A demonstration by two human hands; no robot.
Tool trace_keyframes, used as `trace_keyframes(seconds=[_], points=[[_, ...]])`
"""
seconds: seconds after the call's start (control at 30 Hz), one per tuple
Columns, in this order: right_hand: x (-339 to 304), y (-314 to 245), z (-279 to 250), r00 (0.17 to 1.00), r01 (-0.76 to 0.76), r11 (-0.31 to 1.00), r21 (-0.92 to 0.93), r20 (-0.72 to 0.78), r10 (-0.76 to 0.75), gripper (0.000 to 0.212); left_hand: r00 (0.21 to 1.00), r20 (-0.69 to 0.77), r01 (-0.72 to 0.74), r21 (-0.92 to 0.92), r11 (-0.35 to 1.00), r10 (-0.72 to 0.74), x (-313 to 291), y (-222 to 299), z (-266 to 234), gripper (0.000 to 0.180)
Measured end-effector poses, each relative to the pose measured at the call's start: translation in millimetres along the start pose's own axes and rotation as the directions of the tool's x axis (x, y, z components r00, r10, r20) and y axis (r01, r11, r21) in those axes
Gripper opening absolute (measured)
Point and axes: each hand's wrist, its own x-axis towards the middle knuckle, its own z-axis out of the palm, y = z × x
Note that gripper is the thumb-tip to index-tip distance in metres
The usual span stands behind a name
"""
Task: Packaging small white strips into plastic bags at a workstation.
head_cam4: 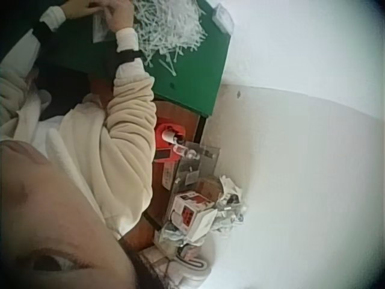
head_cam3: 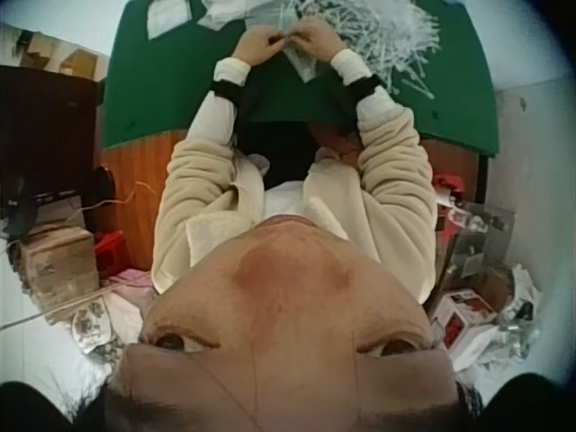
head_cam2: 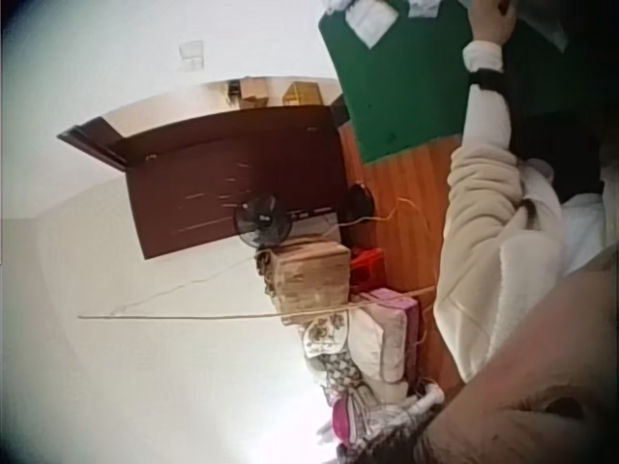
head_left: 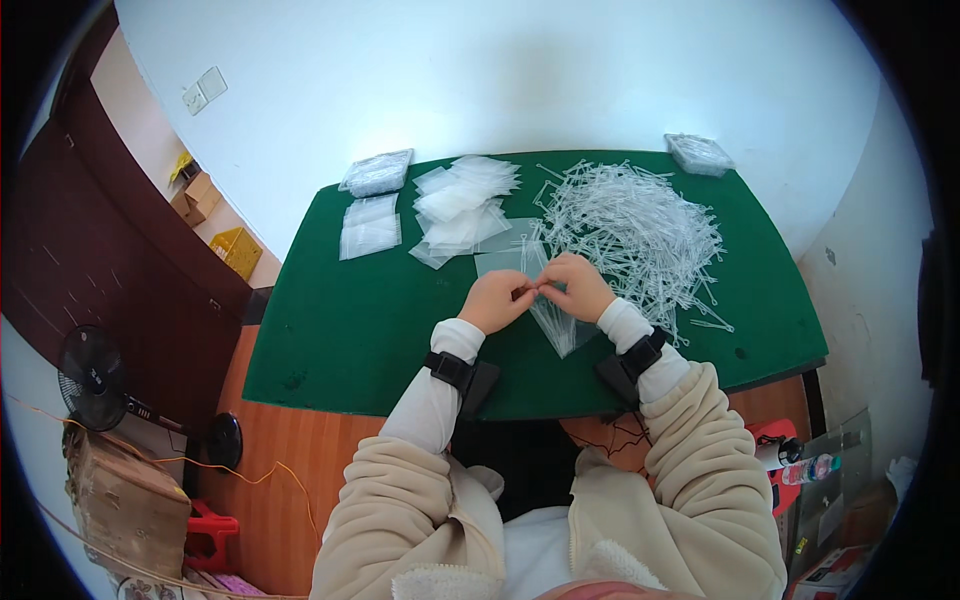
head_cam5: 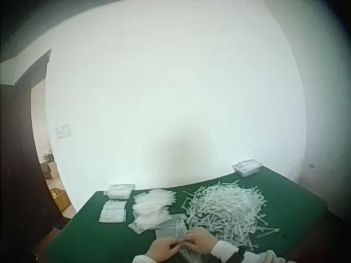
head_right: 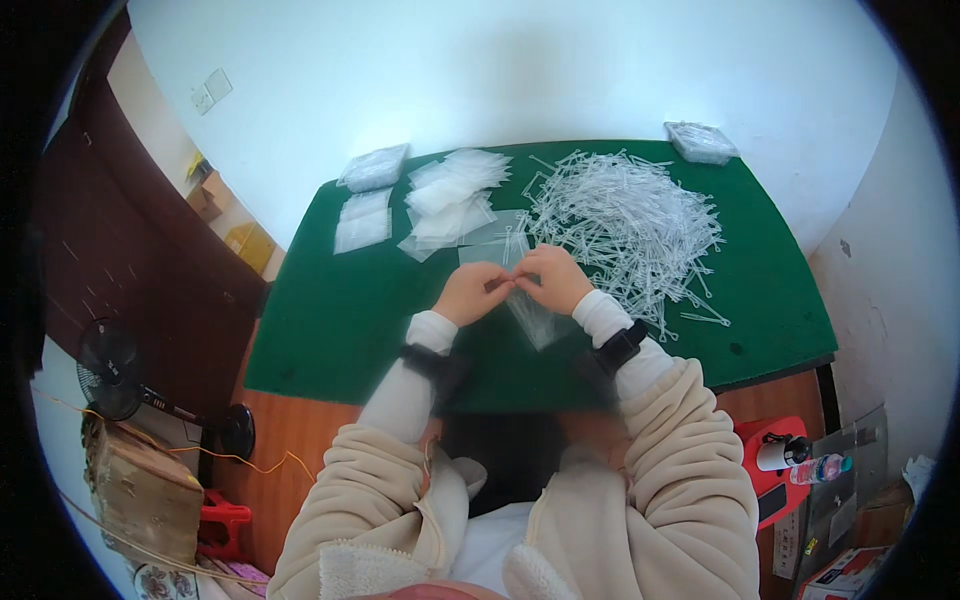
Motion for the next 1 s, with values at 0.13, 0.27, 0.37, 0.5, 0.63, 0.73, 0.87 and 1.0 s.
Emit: trace_keyframes(seconds=[0.13,0.27,0.37,0.5,0.63,0.73,0.87,1.0], points=[[-1.1,3.1,-1.4,1.0,-0.019,1.0,0.004,0.011,0.019,0.011,1.0,-0.013,-0.025,0.026,0.999,0.025,1.7,-2.5,0.2,0.015],[-3.7,9.3,-6.9,0.994,-0.108,0.994,-0.033,-0.005,0.107,0.009,0.999,-0.032,0.024,0.015,1.0,-0.023,1.2,-3.2,-1.1,0.014],[-3.4,15.3,-12.6,0.954,-0.3,0.933,0.199,0.033,0.299,0.011,0.997,-0.061,0.048,-0.037,0.998,-0.05,1.5,-5.6,-0.1,0.015],[-5.3,23.5,-8.6,0.921,-0.369,0.875,0.314,0.001,0.389,0.012,0.993,-0.083,0.072,-0.11,0.991,-0.081,-0.2,-5.0,2.0,0.017],[-6.2,30.8,-5.7,0.892,-0.416,0.832,0.366,-0.013,0.451,0.012,0.991,-0.066,0.108,-0.136,0.985,-0.118,0.8,-4.5,0.7,0.018],[-7.3,31.0,-0.4,0.869,-0.418,0.773,0.477,-0.037,0.493,0.012,0.989,-0.061,0.121,-0.153,0.981,-0.132,0.5,-3.4,-0.1,0.018],[-5.6,31.8,2.3,0.795,-0.455,0.617,0.642,-0.019,0.606,0.011,0.986,-0.051,0.143,-0.241,0.96,-0.159,0.9,-9.9,-2.7,0.016],[-4.4,33.3,6.8,0.756,-0.484,0.514,0.708,0.042,0.654,0.011,0.983,-0.036,0.156,-0.335,0.929,-0.178,1.9,-10.0,-3.9,0.016]])
